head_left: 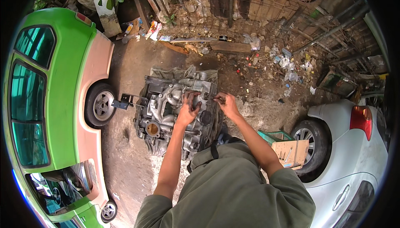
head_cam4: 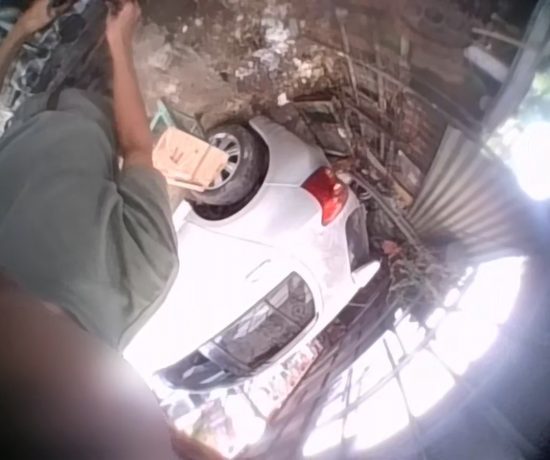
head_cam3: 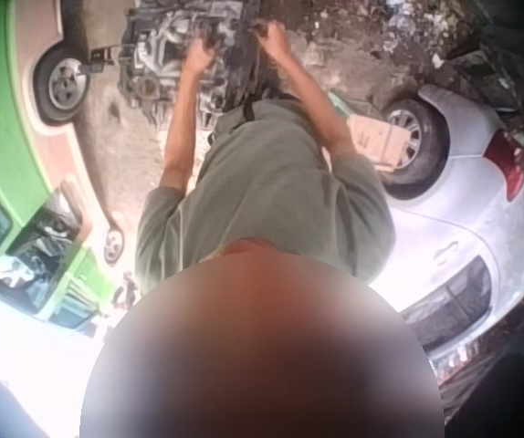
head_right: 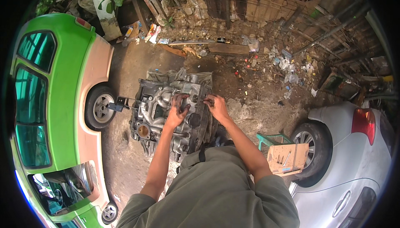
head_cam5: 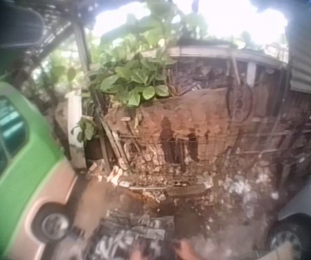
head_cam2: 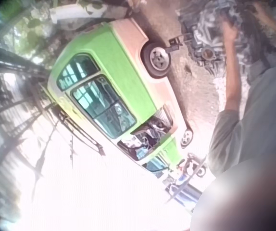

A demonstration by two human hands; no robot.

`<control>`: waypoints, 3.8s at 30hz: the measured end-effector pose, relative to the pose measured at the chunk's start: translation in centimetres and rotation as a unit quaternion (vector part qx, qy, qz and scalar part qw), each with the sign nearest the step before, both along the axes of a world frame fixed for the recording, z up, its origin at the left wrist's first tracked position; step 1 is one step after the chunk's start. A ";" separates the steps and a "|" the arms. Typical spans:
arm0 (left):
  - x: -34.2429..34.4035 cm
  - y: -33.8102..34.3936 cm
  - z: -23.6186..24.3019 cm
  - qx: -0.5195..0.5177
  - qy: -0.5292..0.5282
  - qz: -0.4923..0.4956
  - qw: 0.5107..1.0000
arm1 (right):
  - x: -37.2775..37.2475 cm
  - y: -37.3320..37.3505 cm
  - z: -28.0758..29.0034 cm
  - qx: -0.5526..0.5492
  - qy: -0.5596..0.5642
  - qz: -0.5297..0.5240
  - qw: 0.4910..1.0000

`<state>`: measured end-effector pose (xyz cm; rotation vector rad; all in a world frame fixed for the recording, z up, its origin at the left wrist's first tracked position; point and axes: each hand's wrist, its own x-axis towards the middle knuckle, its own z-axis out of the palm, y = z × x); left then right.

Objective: The person uses a wrench to tighten bolts on a car engine block resting on a cloth on the ground. The person repeatedly turns the wrench on different bolt locations while stabilizing the engine with the other hand.

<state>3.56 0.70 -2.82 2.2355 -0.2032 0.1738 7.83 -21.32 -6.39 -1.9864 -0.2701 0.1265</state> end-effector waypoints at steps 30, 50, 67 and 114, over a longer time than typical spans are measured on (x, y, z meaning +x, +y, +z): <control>0.0 0.2 0.4 -0.023 0.012 -0.032 0.999 | 0.2 0.9 2.0 -0.063 0.015 -0.032 0.997; 0.1 0.1 0.4 -0.018 0.016 -0.029 0.999 | -2.8 2.8 1.1 -0.058 0.147 -0.102 0.982; 1.0 0.6 1.0 -0.085 0.074 -0.035 0.993 | -2.6 0.6 5.0 -0.088 0.073 -0.089 0.989; 0.2 -2.7 2.7 -0.075 -0.055 0.082 0.992 | 1.2 -1.5 3.0 0.345 0.247 -0.118 0.898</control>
